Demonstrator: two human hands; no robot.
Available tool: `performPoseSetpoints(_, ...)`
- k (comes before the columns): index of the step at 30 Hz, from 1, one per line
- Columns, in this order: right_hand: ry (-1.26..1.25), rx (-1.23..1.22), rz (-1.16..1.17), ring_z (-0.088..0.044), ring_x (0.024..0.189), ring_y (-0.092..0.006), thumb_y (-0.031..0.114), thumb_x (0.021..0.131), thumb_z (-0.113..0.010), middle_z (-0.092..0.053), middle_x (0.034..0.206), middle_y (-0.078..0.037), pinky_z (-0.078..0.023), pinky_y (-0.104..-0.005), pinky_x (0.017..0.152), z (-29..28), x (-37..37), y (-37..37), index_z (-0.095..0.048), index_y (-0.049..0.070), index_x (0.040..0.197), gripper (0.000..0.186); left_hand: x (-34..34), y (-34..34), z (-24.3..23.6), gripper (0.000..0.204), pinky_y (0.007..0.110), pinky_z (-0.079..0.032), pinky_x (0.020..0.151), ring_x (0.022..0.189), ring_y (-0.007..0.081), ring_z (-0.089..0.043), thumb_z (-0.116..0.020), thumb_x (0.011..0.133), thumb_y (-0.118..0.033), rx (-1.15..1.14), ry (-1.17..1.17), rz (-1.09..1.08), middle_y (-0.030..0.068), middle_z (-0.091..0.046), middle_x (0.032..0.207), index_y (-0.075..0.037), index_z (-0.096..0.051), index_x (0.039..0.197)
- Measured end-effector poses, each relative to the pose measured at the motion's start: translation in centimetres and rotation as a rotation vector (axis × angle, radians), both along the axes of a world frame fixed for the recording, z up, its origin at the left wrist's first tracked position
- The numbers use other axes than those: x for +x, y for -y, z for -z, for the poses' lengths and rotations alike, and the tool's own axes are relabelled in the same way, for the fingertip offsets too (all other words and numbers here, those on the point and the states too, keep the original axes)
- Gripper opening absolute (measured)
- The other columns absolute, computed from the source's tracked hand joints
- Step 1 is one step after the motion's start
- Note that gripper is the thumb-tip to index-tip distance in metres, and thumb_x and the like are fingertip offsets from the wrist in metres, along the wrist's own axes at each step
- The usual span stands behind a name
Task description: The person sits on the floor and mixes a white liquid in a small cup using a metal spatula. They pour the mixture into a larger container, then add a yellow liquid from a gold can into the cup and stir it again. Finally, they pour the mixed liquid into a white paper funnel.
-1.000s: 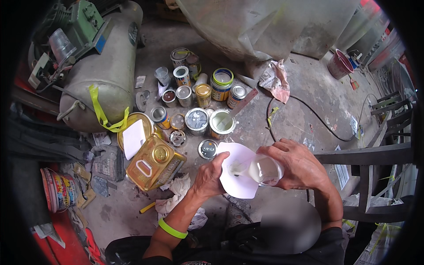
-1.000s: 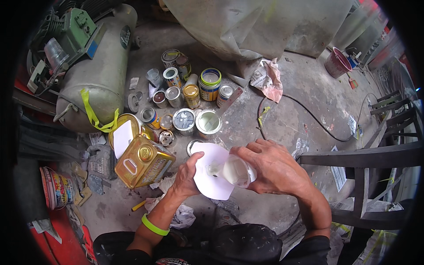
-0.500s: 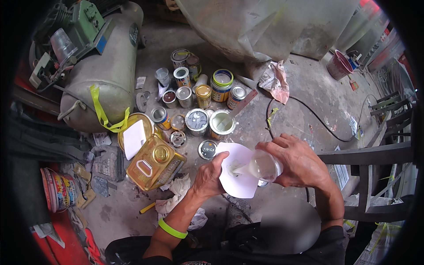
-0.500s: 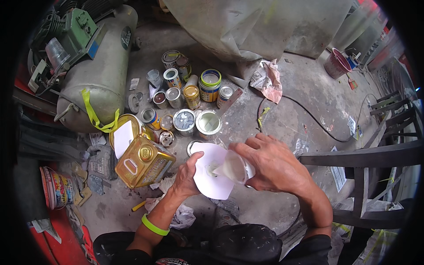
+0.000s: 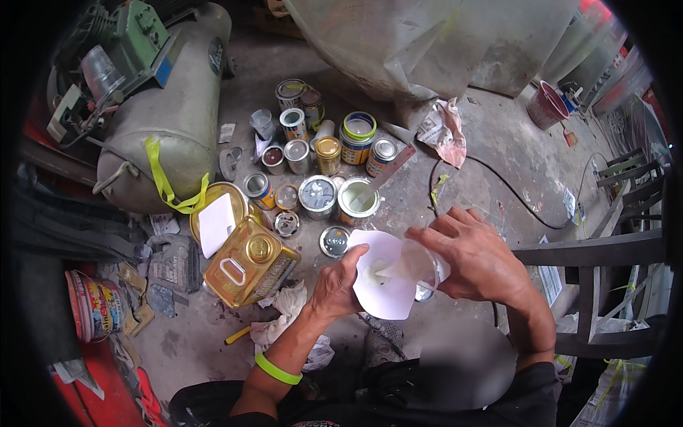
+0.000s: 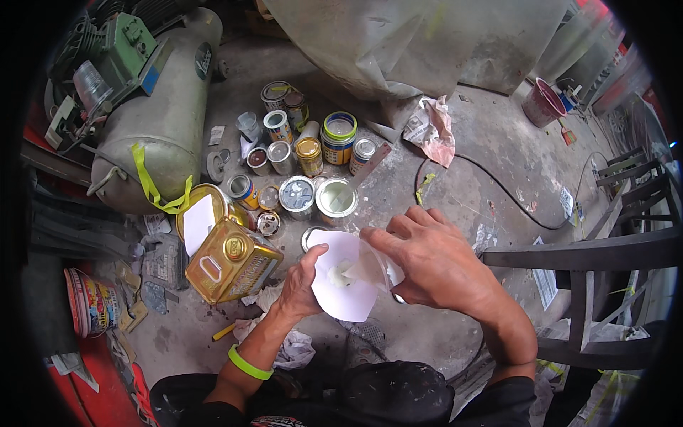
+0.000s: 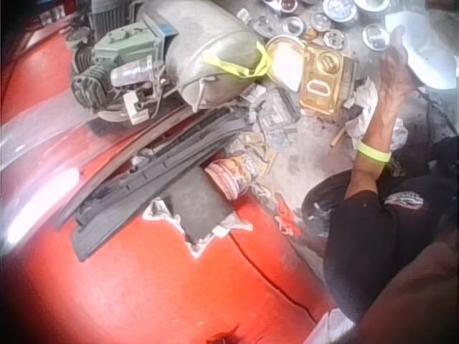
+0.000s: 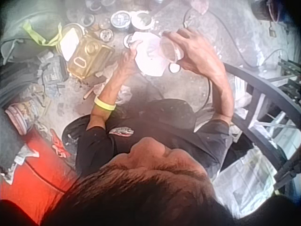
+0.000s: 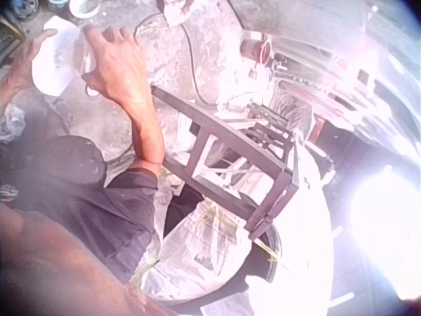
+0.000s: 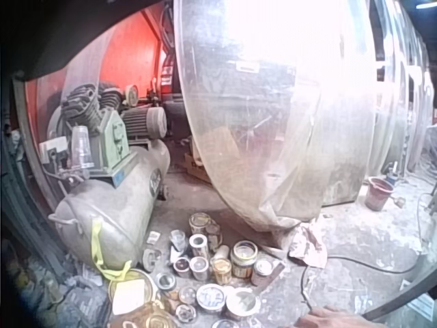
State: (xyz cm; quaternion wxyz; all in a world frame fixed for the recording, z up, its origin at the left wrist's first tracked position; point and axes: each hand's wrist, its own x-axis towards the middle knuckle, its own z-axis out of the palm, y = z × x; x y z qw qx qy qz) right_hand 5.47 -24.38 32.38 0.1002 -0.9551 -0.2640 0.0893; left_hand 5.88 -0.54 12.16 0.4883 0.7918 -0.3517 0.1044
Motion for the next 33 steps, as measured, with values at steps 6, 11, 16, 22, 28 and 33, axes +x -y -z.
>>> performPoseSetpoints(6,0.157,-0.099,-0.086,-0.061,0.102,-0.0262,0.014,0.065,-0.082,-0.063,0.101,-0.006,-0.046,-0.0394,0.089,0.5,0.2,-1.2,-0.063,0.018,0.131,0.069,0.0,-0.1,0.2,0.106,0.047,-0.063,0.077,0.092,0.0392,-0.076,-0.096,0.068,-0.035,0.019,0.017,-0.013,0.0237,-0.072,0.112,-0.005,-0.030,0.144)
performPoseSetpoints(11,0.294,-0.142,-0.136,-0.059,0.098,-0.0249,0.013,0.079,-0.069,-0.060,0.095,-0.006,-0.045,-0.0412,0.091,1.1,0.1,-2.4,-0.065,0.014,0.125,0.046,0.0,0.0,-0.1,0.107,0.048,-0.063,0.077,0.092,0.0400,-0.075,-0.097,0.067,-0.035,0.025,0.010,-0.008,0.0241,-0.072,0.112,-0.004,-0.030,0.145)
performPoseSetpoints(16,0.363,-0.152,-0.176,-0.057,0.096,-0.0241,0.014,0.083,-0.065,-0.058,0.092,-0.005,-0.044,-0.0435,0.093,1.2,-0.1,-3.5,-0.065,0.012,0.122,0.040,-0.1,-0.2,0.2,0.106,0.048,-0.063,0.075,0.089,0.0408,-0.075,-0.096,0.068,-0.035,0.031,-0.019,-0.027,0.0246,-0.072,0.110,-0.003,-0.029,0.144)
performPoseSetpoints(22,0.450,-0.128,-0.186,-0.057,0.097,-0.0245,0.016,0.082,-0.065,-0.056,0.092,-0.005,-0.045,-0.0472,0.097,1.3,0.0,-3.6,-0.063,0.013,0.124,0.043,-0.1,-0.2,0.6,0.106,0.049,-0.063,0.075,0.089,0.0411,-0.075,-0.096,0.069,-0.035,0.032,-0.034,-0.024,0.0246,-0.072,0.110,-0.003,-0.029,0.145)
performPoseSetpoints(28,0.436,-0.040,-0.184,-0.058,0.102,-0.0268,0.016,0.077,-0.070,-0.058,0.098,-0.006,-0.045,-0.0489,0.101,1.2,-0.1,-3.2,-0.062,0.014,0.131,0.055,0.0,-0.3,0.3,0.109,0.048,-0.063,0.080,0.095,0.0399,-0.075,-0.097,0.067,-0.036,0.008,-0.050,-0.014,0.0235,-0.071,0.116,-0.005,-0.028,0.146)
performPoseSetpoints(33,0.124,0.296,0.091,-0.060,0.114,-0.0331,0.020,0.067,-0.087,-0.064,0.118,-0.011,-0.047,-0.0462,0.102,4.2,0.3,-0.6,-0.059,0.010,0.137,0.076,0.0,-0.9,1.3,0.112,0.046,-0.062,0.083,0.096,0.0378,-0.075,-0.098,0.065,-0.037,0.004,-0.062,-0.026,0.0226,-0.071,0.117,-0.005,-0.028,0.146)
